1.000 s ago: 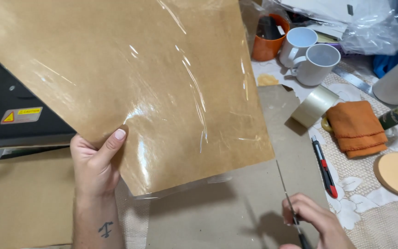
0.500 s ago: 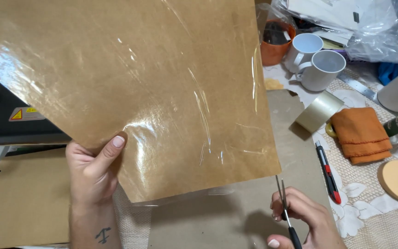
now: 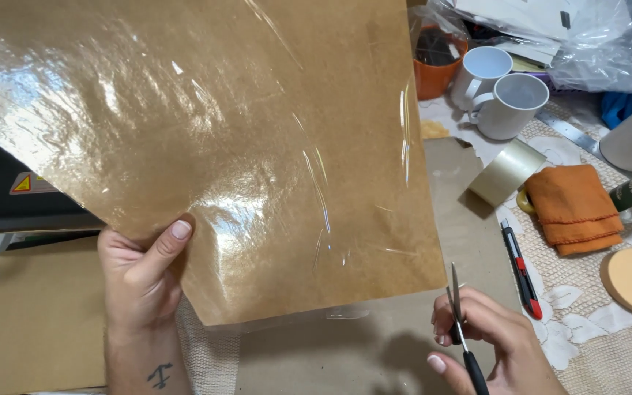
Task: The person applies clear packing tape to a sheet of brown paper placed on a cardboard surface. They use a utility knife to cut the tape and smooth it down, then use scissors to trim the excess tape from the edges of the paper.
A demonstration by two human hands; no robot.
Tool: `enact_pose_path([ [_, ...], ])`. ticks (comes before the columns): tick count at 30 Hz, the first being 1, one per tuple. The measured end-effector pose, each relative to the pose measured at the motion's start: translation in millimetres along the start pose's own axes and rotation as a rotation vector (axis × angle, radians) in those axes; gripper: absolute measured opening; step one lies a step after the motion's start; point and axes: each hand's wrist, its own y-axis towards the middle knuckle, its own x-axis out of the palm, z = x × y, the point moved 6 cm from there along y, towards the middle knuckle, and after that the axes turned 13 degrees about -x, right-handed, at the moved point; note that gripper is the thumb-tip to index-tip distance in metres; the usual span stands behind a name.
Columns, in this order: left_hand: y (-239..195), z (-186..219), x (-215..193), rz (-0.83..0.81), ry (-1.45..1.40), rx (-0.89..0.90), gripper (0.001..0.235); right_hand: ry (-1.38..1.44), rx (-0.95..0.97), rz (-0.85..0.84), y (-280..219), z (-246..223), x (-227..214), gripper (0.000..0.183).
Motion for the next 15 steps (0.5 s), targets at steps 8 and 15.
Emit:
enact_pose_path([
  [8, 1.4, 0.1, -0.4, -0.004, -0.017, 0.012, 0.022, -0.028, -0.043, -0.020, -0.5, -3.3, 2.5, 0.026],
  [15, 1.8, 5.5, 2.5, 0.029, 0.007, 0.008, 0.039, -0.046, -0.108, -0.060, 1.2, -1.1, 9.2, 0.032],
])
